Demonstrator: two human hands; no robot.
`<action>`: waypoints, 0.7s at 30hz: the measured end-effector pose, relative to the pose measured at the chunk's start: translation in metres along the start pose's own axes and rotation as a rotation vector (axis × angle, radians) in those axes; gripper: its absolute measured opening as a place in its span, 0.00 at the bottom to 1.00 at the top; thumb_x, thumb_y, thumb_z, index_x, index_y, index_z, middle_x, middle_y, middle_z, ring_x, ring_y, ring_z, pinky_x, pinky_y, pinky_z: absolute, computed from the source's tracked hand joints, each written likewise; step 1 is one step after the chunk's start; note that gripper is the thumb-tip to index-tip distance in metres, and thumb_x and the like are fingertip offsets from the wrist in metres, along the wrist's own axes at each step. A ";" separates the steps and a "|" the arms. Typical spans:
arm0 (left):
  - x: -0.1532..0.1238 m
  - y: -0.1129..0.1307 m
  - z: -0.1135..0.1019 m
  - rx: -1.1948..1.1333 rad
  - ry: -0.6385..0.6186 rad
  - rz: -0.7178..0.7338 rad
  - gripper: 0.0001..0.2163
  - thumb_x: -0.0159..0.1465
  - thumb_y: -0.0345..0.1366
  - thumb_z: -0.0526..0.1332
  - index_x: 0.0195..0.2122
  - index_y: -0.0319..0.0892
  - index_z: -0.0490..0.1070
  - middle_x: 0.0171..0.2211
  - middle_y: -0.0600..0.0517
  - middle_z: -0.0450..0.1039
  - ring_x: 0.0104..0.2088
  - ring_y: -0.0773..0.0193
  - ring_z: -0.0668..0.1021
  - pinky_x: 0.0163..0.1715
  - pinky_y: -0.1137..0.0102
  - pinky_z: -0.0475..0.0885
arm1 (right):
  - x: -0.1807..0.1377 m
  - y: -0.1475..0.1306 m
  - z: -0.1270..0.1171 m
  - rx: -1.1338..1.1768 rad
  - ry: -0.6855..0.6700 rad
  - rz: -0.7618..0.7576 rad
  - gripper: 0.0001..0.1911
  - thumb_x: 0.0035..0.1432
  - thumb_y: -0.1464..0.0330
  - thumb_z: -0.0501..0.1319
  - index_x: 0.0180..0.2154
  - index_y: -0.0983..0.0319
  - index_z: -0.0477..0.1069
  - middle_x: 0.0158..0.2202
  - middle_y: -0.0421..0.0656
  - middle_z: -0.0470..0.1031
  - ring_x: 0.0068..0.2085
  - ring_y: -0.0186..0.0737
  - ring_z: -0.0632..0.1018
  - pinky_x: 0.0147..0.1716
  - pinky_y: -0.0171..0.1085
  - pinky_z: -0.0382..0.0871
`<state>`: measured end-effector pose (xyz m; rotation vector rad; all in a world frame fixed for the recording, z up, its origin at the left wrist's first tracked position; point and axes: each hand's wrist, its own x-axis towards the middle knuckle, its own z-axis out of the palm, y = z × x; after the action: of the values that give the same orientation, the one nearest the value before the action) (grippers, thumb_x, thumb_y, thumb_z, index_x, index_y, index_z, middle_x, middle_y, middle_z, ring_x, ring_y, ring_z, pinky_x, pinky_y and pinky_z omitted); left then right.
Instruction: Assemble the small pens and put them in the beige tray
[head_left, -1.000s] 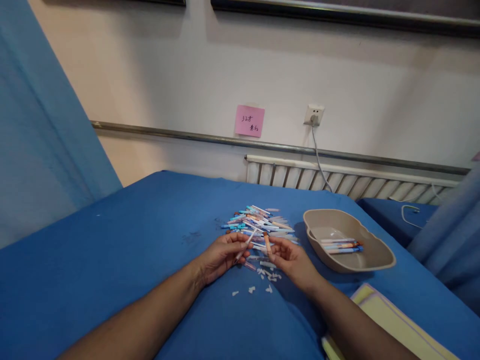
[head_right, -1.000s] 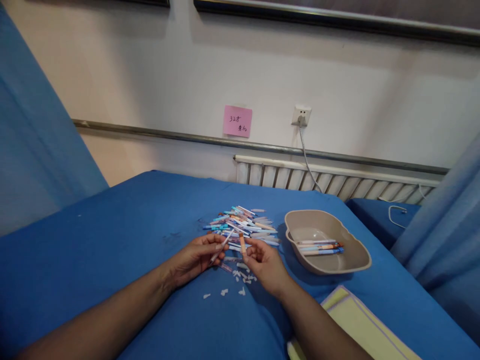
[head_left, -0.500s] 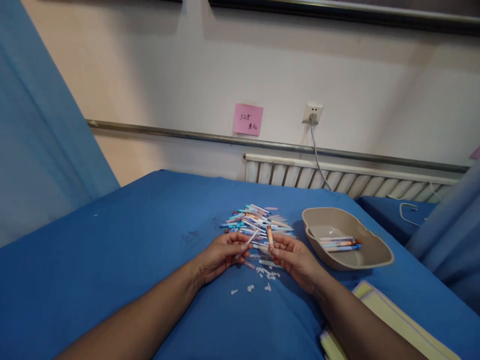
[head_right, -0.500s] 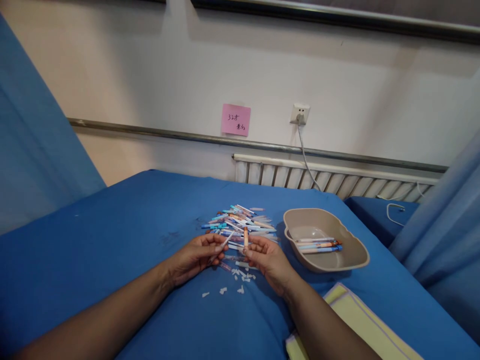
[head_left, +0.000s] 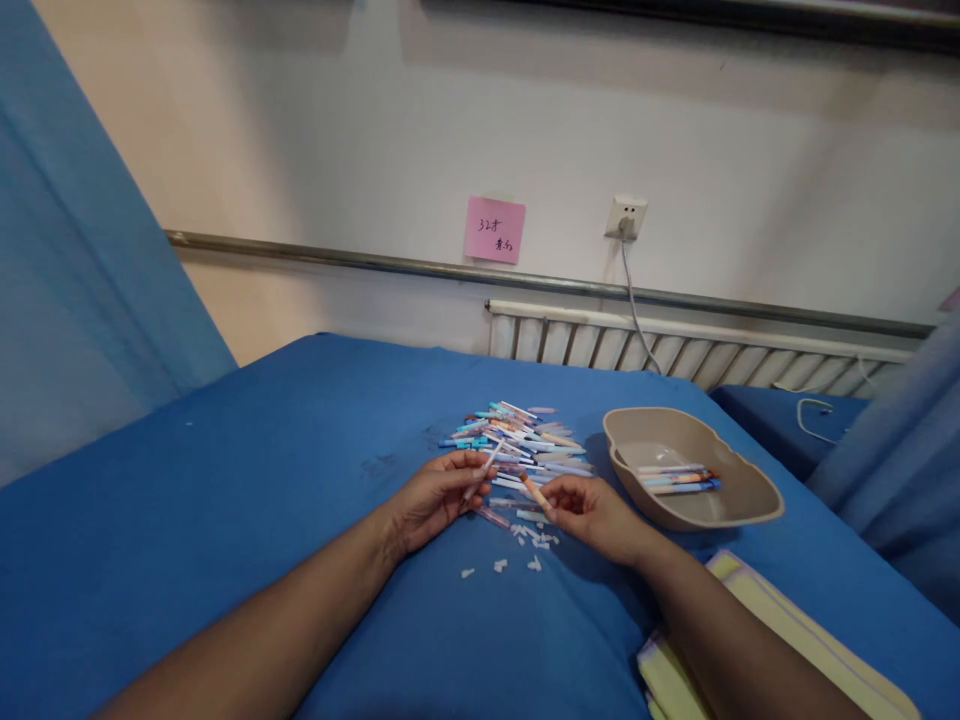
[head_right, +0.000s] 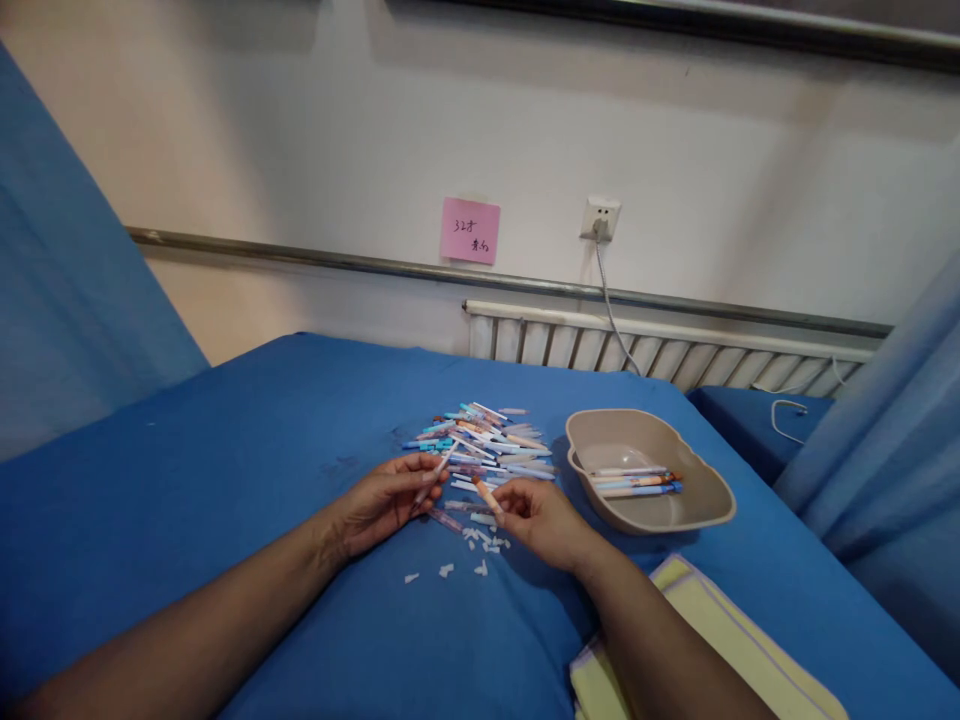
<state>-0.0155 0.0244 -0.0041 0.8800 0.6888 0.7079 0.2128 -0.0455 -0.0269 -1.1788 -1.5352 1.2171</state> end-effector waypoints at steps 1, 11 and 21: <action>0.000 0.002 -0.001 -0.009 0.017 0.006 0.10 0.54 0.25 0.66 0.37 0.37 0.70 0.34 0.49 0.75 0.27 0.70 0.77 0.26 0.77 0.72 | -0.001 0.000 0.002 -0.095 -0.026 -0.014 0.11 0.50 0.64 0.63 0.35 0.63 0.72 0.24 0.36 0.67 0.24 0.29 0.65 0.24 0.30 0.57; 0.004 0.014 -0.015 -0.135 0.103 0.038 0.07 0.56 0.24 0.62 0.36 0.37 0.70 0.30 0.50 0.76 0.23 0.69 0.77 0.21 0.78 0.73 | -0.016 -0.019 0.009 -0.795 -0.130 -0.233 0.09 0.57 0.71 0.55 0.39 0.59 0.72 0.34 0.42 0.71 0.34 0.36 0.71 0.34 0.32 0.61; 0.006 0.008 -0.011 -0.142 0.036 -0.002 0.08 0.57 0.25 0.62 0.39 0.35 0.71 0.33 0.48 0.77 0.26 0.68 0.78 0.24 0.76 0.74 | -0.011 -0.027 0.035 -0.897 0.016 -0.224 0.11 0.61 0.69 0.52 0.43 0.60 0.69 0.39 0.45 0.73 0.41 0.40 0.72 0.41 0.35 0.61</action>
<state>-0.0224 0.0375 -0.0035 0.7378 0.6628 0.7628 0.1764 -0.0656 -0.0075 -1.4812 -2.2179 0.3327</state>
